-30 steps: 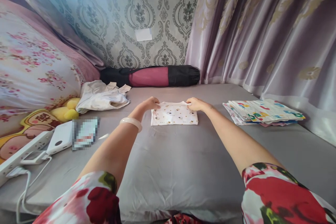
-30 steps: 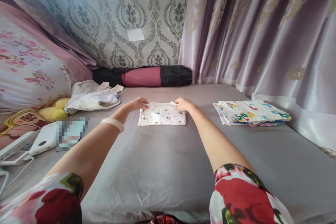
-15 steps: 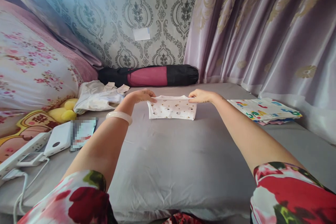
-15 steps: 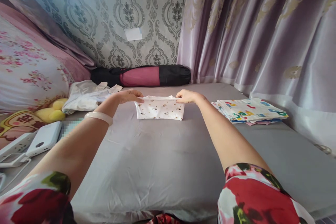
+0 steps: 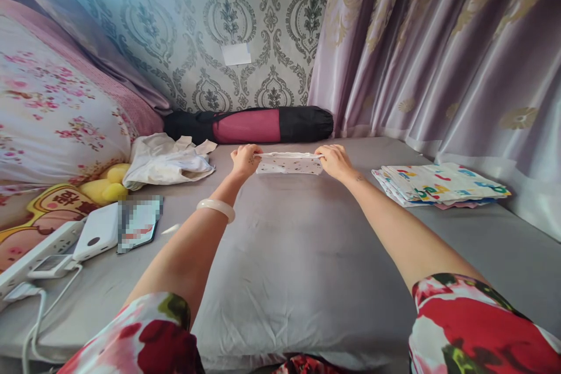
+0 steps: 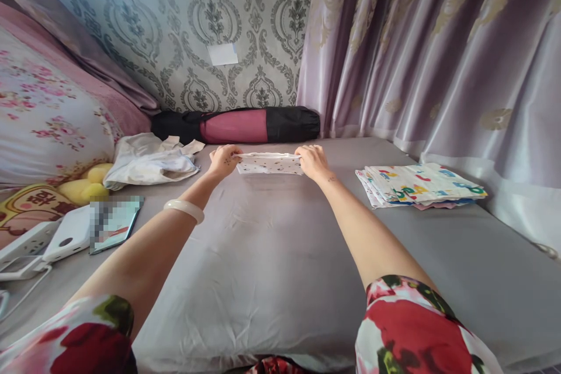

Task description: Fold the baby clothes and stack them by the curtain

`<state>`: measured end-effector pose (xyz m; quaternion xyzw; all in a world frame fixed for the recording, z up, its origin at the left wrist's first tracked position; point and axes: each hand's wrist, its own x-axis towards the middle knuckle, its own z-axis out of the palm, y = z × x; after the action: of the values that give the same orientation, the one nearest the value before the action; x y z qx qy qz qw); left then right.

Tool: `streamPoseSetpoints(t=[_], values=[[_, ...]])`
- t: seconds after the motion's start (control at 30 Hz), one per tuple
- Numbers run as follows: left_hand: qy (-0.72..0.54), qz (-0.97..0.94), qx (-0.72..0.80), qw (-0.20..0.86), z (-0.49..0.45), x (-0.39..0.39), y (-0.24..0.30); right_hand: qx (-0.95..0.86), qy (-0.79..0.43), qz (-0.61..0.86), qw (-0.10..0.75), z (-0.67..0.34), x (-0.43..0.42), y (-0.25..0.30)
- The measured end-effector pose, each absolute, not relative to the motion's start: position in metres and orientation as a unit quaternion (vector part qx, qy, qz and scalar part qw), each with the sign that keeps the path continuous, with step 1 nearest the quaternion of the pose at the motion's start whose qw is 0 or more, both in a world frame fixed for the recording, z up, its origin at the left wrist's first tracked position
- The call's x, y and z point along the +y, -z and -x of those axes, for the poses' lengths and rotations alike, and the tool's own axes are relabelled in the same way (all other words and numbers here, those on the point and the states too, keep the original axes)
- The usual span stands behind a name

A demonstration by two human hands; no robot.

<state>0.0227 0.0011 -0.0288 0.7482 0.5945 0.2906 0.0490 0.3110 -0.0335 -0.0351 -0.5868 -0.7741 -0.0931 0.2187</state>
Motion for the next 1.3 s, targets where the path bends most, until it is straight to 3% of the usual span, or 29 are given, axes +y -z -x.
streamPoseSetpoints(t=[0.67,1.3], values=[[-0.193,-0.888,0.412,0.064,0.01,-0.053,0.088,-0.846,0.102,0.484,0.197,-0.32,-0.103,0.083],[-0.126,-0.913,0.384,0.055,0.017,-0.076,0.102,-0.867,0.064,0.468,0.159,-0.326,-0.13,0.108]])
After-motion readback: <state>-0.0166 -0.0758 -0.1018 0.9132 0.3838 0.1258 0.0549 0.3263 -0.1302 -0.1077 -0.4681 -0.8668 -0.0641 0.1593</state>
